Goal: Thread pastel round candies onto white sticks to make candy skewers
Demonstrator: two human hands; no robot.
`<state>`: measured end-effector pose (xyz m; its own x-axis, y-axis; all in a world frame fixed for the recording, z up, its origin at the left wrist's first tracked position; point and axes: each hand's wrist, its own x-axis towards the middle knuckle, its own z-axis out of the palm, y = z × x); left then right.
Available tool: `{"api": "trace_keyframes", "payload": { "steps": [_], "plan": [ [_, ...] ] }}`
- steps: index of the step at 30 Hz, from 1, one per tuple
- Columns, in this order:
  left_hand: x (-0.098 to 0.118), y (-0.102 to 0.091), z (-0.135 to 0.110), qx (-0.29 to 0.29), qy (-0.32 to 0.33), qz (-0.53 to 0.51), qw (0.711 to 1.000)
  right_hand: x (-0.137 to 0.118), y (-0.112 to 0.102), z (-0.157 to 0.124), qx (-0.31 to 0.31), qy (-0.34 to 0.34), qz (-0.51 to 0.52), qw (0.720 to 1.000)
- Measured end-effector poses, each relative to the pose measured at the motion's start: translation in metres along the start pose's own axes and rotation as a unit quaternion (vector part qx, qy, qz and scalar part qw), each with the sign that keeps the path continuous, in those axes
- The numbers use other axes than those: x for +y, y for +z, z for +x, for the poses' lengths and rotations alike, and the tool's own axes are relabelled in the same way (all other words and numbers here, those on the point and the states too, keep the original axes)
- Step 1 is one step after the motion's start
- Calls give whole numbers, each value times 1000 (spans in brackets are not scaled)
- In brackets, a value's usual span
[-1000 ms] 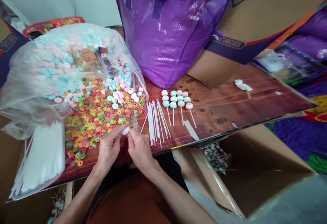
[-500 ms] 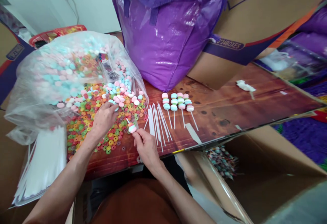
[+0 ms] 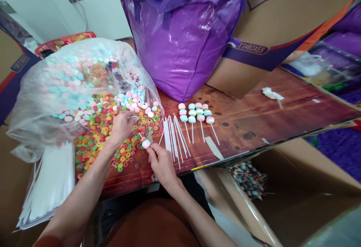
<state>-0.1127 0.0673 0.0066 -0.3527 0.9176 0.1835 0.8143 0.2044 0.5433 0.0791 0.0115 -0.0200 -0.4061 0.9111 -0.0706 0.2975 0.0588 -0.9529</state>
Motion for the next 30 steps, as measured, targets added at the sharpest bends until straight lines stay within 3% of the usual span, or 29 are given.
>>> {"api": "trace_keyframes", "payload": {
  "steps": [4,7,13,21,30],
  "plan": [
    [2,8,2,-4,13,69,998,1,0,-1,1,1,2,1000],
    [-3,8,-6,7,25,63,998,1,0,-1,6,1,1,1000],
    [-17,10,-15,18,17,-16,1000,-2,1,-1,8,1,8,1000],
    [-15,8,-19,36,9,-89,995,0,2,-3,10,-9,-1,1000],
    [-17,4,-23,17,-35,-271,962,0,2,-1,11,-5,6,1000]
  ]
}}
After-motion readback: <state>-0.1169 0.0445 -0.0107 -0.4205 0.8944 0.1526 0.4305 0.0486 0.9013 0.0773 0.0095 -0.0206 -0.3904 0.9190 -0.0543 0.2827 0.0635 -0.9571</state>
